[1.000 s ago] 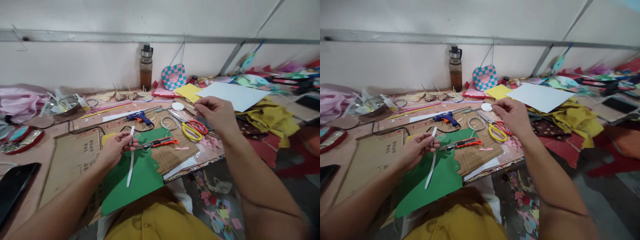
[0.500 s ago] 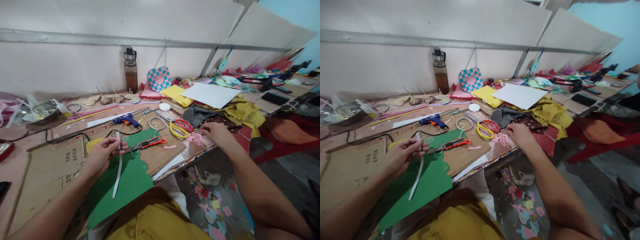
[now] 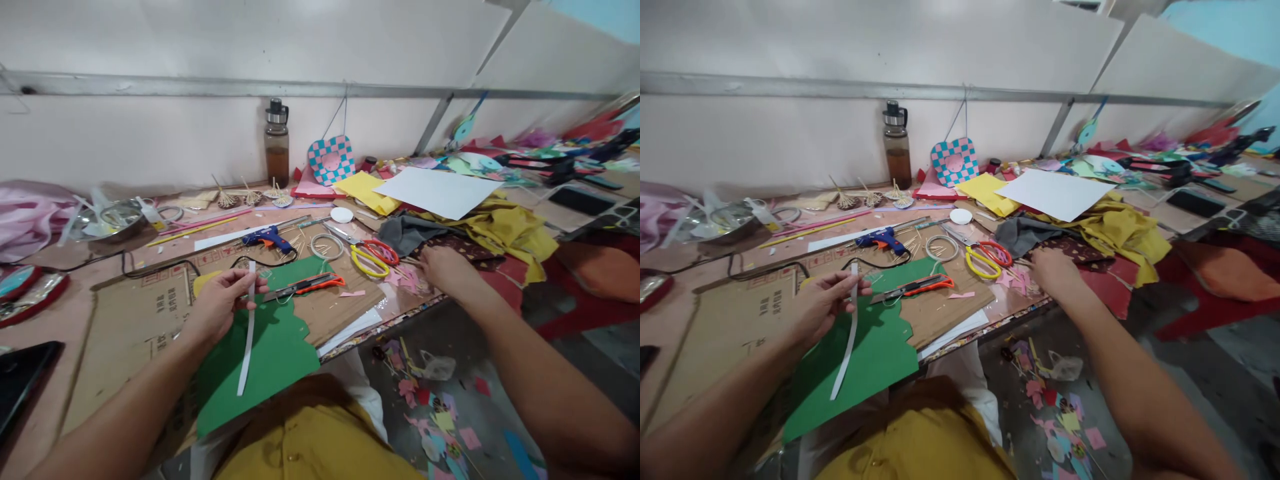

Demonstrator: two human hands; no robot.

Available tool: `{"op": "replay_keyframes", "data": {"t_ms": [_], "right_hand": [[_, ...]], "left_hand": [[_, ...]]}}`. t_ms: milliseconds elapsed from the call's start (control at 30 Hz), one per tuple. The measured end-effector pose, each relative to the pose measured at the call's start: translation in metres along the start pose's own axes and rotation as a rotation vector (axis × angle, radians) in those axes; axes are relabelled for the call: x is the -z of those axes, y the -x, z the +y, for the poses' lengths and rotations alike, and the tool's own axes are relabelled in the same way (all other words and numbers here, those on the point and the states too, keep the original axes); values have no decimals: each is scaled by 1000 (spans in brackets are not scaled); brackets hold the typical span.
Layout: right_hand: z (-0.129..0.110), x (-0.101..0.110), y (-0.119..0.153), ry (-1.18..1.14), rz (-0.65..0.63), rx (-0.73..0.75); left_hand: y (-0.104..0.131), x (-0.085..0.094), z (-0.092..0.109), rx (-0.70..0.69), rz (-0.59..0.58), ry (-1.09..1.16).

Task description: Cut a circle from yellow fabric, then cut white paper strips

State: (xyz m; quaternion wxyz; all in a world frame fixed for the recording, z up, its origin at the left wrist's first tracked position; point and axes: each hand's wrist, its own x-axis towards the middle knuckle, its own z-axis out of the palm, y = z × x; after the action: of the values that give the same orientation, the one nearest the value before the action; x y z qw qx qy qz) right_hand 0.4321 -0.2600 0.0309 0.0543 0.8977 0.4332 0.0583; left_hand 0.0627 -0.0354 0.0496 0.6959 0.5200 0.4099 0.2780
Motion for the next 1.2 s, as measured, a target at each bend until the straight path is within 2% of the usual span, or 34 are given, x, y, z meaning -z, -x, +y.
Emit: {"op": "replay_keyframes", "data": {"t_ms": [133,200,300,400,533,633,800,1000,1100,1200], "right_hand": [[10,19,6,4,39,-35],[7,31,8,-60,124,-32],[-17,45,11,-380,325,57],[-59,51,13,-703,367,220],[-114,53,14,-863,279,384],[-139,52,13,-974,178,418],[-152,48,7,-1151,42,407],[-159,44,5,-1427,-117,328],[-165,49,7,-1479,-180,323],[-173,53,11,-1560,-297,306]], "left_hand": [[1,0,-2,8,-33,-31],[1,0,-3,28,-43,-49],[0,1,-4,40,-54,-91],[0,2,-5,23,-55,-110],[0,3,-6,-24,-64,-131],[-1,3,-6,-15,-76,-170],[1,4,-3,-22,-79,-247],[1,7,0,-208,-34,-477],[1,7,1,-278,22,-575],[3,7,4,-342,124,-692]]}}
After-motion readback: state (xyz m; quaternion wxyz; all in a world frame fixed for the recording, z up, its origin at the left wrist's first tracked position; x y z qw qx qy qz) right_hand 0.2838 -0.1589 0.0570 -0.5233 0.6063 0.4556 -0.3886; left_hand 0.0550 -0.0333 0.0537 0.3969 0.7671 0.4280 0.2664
